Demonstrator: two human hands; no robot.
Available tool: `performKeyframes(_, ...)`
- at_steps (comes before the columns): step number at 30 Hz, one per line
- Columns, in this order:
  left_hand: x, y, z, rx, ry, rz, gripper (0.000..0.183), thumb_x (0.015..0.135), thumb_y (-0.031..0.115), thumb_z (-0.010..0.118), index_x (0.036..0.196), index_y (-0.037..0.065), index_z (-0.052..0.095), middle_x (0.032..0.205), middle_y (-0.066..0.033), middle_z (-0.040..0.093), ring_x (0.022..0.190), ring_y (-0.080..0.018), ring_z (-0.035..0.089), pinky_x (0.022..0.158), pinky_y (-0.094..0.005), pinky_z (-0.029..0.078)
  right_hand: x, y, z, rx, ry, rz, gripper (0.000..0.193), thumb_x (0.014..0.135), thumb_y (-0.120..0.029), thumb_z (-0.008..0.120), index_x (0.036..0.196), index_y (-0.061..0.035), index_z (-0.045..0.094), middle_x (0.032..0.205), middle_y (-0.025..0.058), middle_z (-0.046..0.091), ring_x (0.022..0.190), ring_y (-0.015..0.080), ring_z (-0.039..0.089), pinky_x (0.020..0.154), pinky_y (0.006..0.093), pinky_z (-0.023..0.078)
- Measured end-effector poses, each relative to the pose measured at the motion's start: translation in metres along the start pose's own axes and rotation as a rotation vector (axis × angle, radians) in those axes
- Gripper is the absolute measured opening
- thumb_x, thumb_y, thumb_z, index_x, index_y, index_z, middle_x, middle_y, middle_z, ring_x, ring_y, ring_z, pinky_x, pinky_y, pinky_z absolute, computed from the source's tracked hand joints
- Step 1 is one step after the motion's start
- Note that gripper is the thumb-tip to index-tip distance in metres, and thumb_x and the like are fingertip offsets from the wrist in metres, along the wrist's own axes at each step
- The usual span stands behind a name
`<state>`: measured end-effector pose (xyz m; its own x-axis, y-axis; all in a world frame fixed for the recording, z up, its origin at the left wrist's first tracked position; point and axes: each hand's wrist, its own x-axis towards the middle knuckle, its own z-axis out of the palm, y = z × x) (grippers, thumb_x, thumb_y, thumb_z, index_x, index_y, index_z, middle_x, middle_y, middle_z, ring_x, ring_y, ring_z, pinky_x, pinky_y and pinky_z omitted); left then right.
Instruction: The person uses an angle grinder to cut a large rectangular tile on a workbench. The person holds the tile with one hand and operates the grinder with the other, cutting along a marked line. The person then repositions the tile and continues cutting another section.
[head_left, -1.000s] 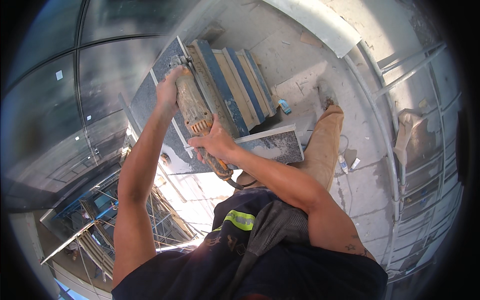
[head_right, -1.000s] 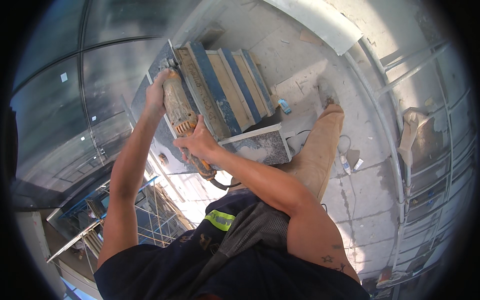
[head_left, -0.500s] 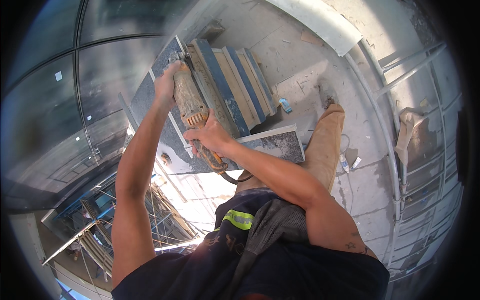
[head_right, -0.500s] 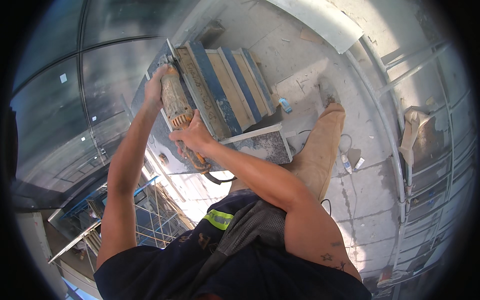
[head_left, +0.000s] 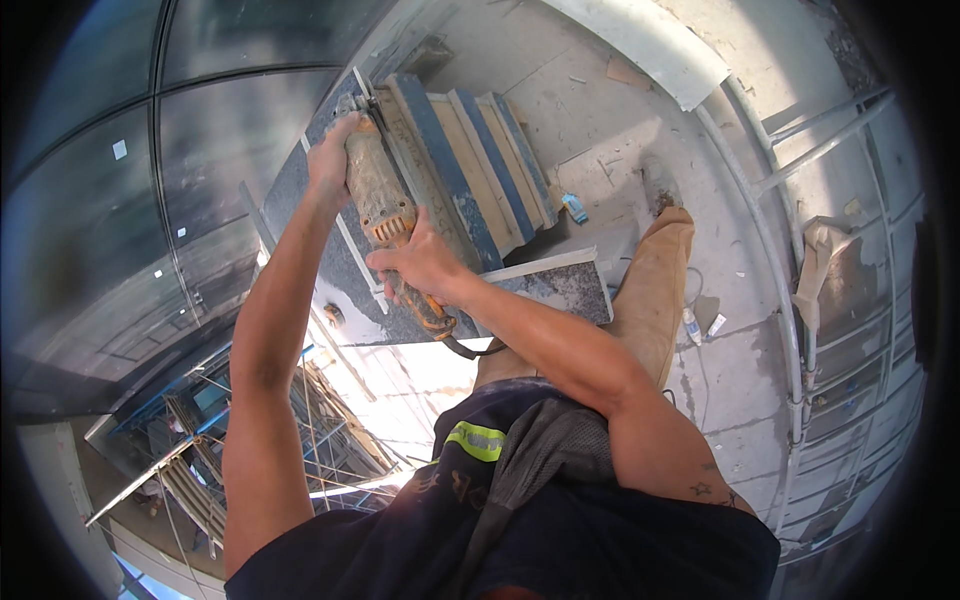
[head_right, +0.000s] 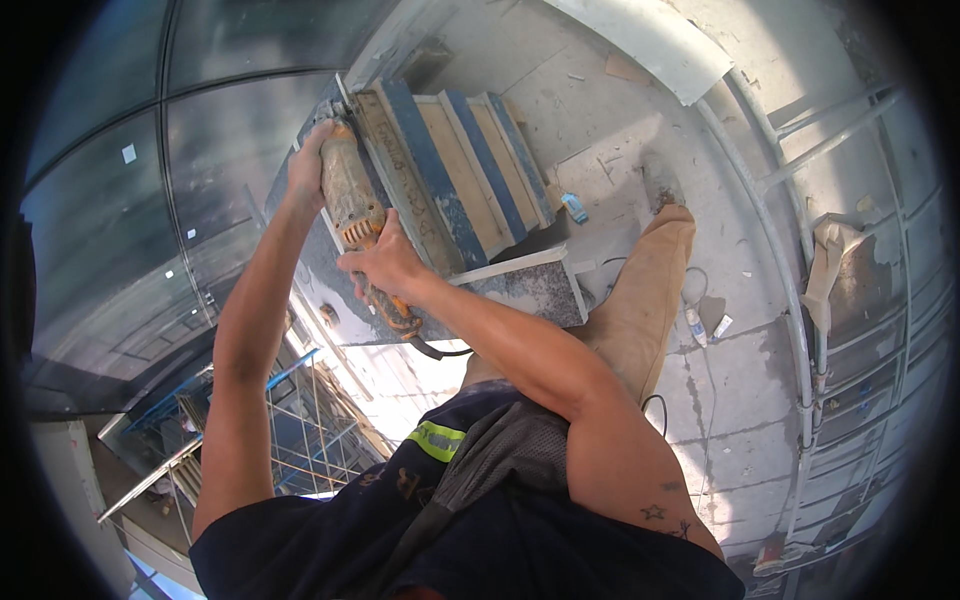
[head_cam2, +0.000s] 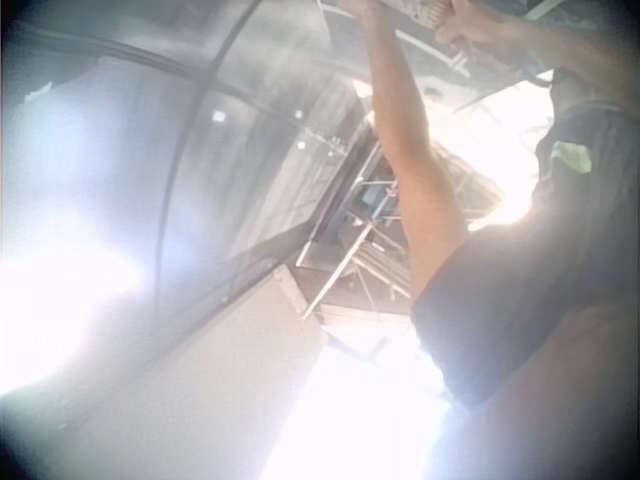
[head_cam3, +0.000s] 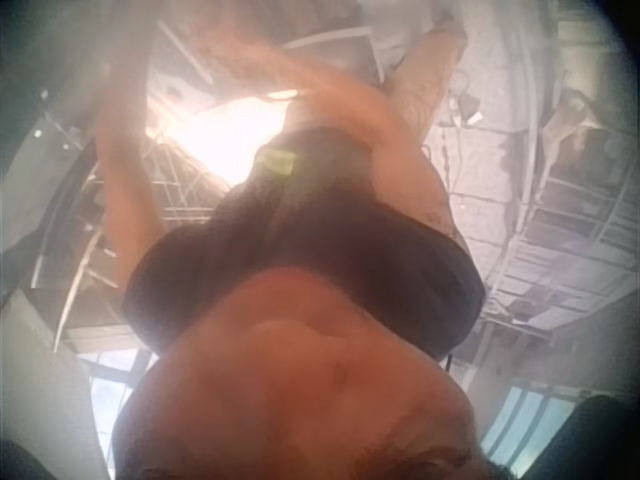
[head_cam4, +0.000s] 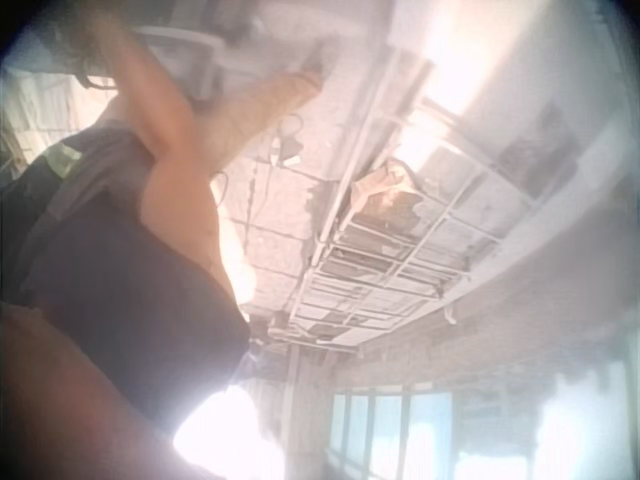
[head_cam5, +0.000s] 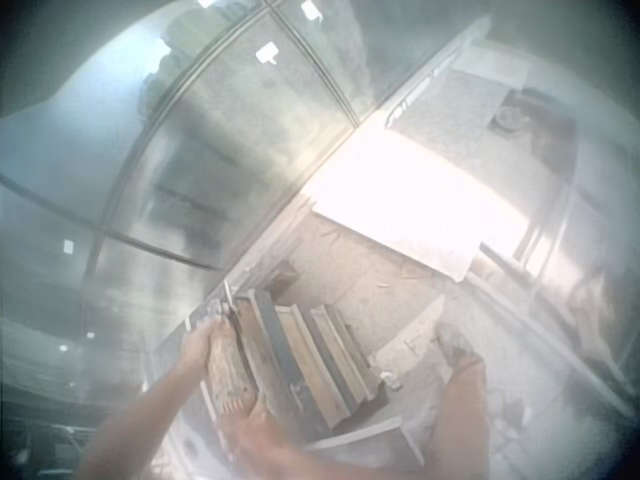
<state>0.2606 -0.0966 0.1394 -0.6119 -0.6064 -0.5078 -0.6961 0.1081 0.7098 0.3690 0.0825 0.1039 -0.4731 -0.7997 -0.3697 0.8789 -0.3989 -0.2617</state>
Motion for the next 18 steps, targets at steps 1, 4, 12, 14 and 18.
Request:
performKeyframes(1,-0.003,0.001,0.001,0.003,-0.002,-0.001,0.057,0.09,0.035,0.079,0.122,-0.008,0.061,0.103,-0.0176,0.071,0.083,-0.0257,0.075,0.072,-0.0419,0.064,-0.001,-0.001,0.001,-0.018,0.01,0.004,0.079,0.084,-0.004,0.078,0.135,-0.0005,0.018,0.079,0.0138,0.062,0.052,0.0241,0.064,0.043,0.0392,0.054)
performKeyframes(4,-0.01,0.002,0.002,-0.001,-0.019,-0.014,0.056,0.091,0.035,0.078,0.122,-0.008,0.061,0.102,-0.0175,0.071,0.082,-0.0252,0.074,0.07,-0.0411,0.064,-0.009,0.001,0.005,-0.041,0.033,0.017,0.074,0.085,-0.003,0.078,0.133,-0.0005,0.021,0.08,0.0144,0.063,0.053,0.0237,0.064,0.044,0.0391,0.054)
performKeyframes(12,-0.023,-0.001,0.0,-0.002,-0.024,0.003,0.054,0.091,0.034,0.078,0.119,-0.008,0.061,0.101,-0.0175,0.071,0.08,-0.0251,0.074,0.067,-0.0404,0.063,-0.023,0.003,0.006,-0.034,0.004,0.018,0.078,0.085,-0.003,0.078,0.137,0.0013,0.019,0.081,0.0146,0.063,0.053,0.0228,0.064,0.045,0.0386,0.054)
performKeyframes(14,-0.028,-0.002,0.002,-0.005,-0.027,0.011,0.054,0.091,0.034,0.078,0.119,-0.008,0.061,0.101,-0.0175,0.071,0.079,-0.0253,0.074,0.067,-0.0408,0.063,-0.026,0.007,0.007,-0.024,0.009,0.013,0.077,0.085,-0.004,0.078,0.136,0.0011,0.02,0.081,0.0149,0.064,0.053,0.0229,0.064,0.045,0.0382,0.054)
performKeyframes(18,-0.029,-0.002,0.002,-0.006,-0.027,0.015,0.054,0.09,0.034,0.079,0.12,-0.008,0.061,0.101,-0.0178,0.071,0.08,-0.0258,0.074,0.067,-0.0418,0.063,-0.027,0.007,0.007,-0.019,0.022,0.027,0.075,0.085,-0.004,0.078,0.134,0.0002,0.022,0.081,0.0153,0.064,0.053,0.0233,0.064,0.044,0.0388,0.054)
